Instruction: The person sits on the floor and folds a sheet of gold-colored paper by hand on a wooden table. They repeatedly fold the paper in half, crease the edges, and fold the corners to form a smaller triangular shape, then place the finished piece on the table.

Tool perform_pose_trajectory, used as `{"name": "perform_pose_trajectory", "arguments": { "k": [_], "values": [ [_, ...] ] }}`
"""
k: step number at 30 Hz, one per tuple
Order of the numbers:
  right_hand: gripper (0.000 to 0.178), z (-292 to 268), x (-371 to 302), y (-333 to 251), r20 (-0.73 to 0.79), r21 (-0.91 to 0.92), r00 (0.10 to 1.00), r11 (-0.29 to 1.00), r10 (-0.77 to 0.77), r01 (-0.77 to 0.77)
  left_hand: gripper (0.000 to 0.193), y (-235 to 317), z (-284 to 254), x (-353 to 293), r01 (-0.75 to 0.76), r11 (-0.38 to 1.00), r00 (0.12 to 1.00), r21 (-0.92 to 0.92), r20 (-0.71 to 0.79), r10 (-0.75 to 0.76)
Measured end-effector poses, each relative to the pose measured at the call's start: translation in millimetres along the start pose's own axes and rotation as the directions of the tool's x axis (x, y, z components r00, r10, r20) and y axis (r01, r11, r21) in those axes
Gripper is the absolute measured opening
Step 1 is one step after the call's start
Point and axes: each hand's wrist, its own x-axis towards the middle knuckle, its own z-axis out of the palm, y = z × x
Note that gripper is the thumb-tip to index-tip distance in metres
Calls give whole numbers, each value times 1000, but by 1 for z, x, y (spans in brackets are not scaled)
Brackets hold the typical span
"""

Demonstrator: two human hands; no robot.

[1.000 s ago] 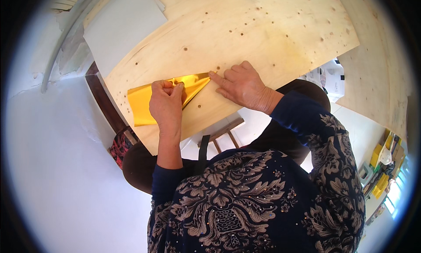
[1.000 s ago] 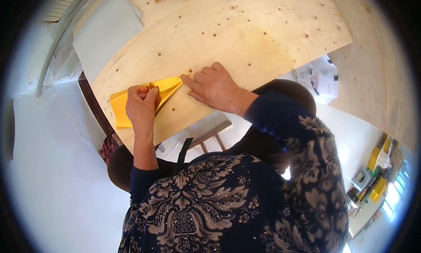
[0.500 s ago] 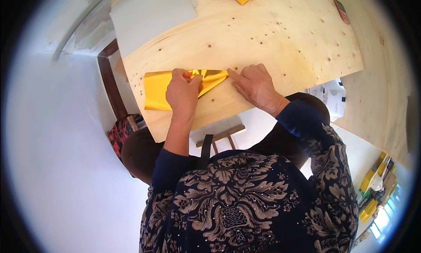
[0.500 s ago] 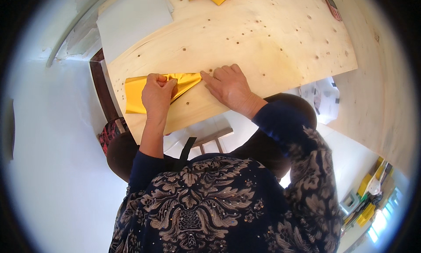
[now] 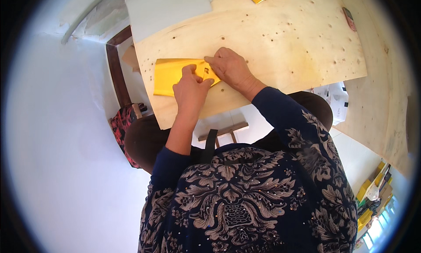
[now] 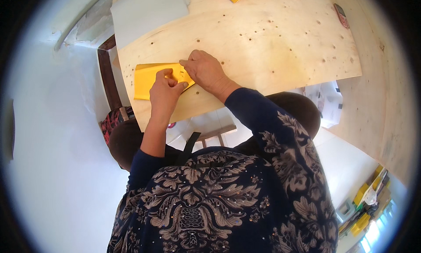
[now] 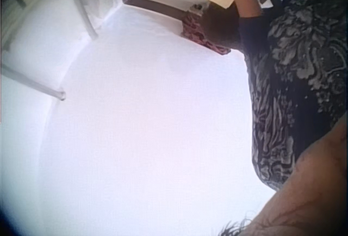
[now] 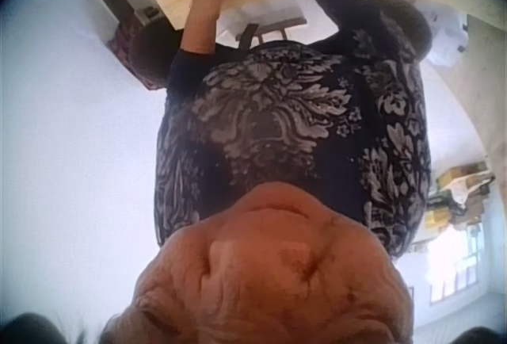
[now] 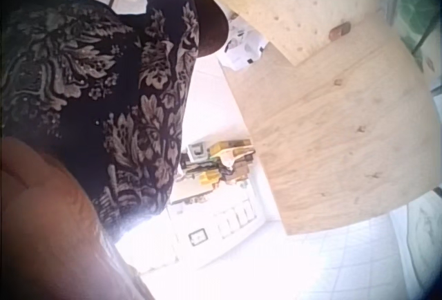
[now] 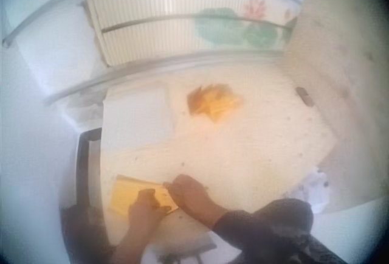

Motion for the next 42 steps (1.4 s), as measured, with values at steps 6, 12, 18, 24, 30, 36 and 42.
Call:
{"name": "perform_pose_trajectory", "arguments": {
  "k": [6,12,18,24,30,36,42],
  "values": [
    [24,2,2,-1,4,-9,1000,1000,14,-14,55,-16,-3,-26,-5,997,998,-74,-60,1],
    [27,2,1,-2,-4,-32,999,999,33,-33,47,-25,-3,-36,-123,991,992,43,6,123],
    [28,2,3,-3,-11,-73,998,996,55,-56,70,-9,24,-62,-576,728,800,371,77,595],
    [27,0,2,-4,4,-13,996,995,94,-94,78,-24,26,-69,-498,777,866,386,176,467],
    [21,-1,4,-5,1,-16,995,995,98,-98,80,-36,21,-82,-451,820,891,352,137,432],
    [16,-8,10,-10,51,-17,992,993,116,-115,82,-37,23,-83,-458,791,886,405,136,444],
    [13,-11,25,-14,185,-419,982,900,-46,121,86,-35,27,-80,-469,774,875,426,105,472]
  ]
}}
